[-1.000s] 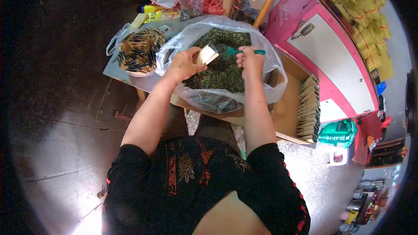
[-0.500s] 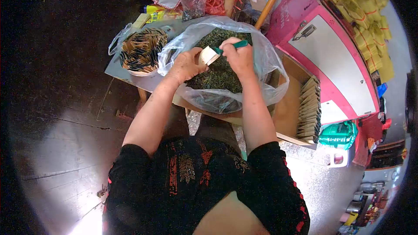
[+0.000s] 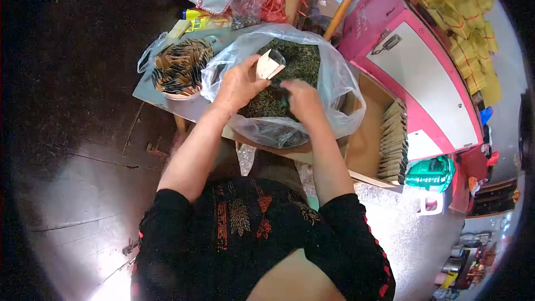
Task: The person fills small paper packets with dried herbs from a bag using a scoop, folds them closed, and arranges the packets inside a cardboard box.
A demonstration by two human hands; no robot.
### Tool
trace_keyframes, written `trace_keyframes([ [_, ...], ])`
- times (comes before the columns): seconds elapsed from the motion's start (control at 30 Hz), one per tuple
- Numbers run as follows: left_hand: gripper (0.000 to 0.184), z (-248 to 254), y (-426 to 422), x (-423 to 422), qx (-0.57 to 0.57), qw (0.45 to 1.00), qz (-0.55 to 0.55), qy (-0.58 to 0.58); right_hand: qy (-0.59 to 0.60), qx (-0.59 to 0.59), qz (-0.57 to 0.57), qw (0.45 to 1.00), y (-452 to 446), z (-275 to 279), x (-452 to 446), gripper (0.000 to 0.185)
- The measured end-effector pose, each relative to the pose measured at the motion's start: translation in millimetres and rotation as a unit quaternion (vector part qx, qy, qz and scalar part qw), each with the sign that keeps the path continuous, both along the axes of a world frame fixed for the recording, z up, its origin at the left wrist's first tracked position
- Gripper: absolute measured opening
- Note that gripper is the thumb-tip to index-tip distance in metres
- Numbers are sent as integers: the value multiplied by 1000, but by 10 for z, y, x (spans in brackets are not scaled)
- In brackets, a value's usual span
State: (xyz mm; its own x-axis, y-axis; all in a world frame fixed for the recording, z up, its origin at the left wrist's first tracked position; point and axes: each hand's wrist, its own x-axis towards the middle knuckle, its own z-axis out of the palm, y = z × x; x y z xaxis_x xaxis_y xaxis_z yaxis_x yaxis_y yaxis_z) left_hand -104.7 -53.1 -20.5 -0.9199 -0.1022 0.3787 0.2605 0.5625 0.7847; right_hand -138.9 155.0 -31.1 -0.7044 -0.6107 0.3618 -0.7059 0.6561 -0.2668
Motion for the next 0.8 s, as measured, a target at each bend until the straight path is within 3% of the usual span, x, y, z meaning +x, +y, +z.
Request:
trace_keyframes([
  [0.1, 55, 62, 39, 9, -32, 999, 19, -3, 55, -241, -30, 968, -135, 314, 29, 30],
  [0.2, 54, 101, 95, 31, -29, 1000, 3, 5, 55, -272, 37, 960, -249, 495, 69, 31],
  [0.27, 55, 161, 134, 70, -21, 1000, -17, 0, -7, -255, 22, 967, -272, 519, 103, 28],
  [0.37, 56, 97, 127, 32, 6, 1000, -22, -9, -44, -346, 2, 937, -272, 625, 93, 22],
  [0.53, 55, 143, 143, 50, 73, 994, -71, -43, -6, -262, 63, 963, -233, 640, 14, 16],
  [0.6, 57, 171, 103, 46, 142, 971, -168, -96, -96, -288, 48, 951, -194, 710, 17, 16],
  [0.7, 56, 209, 150, 114, 225, 936, -254, -97, -110, -267, 30, 957, -259, 837, 24, 11],
  [0.8, 61, 204, 254, 146, 131, 970, -197, -47, -125, -257, 13, 958, -380, 913, 66, 13],
])
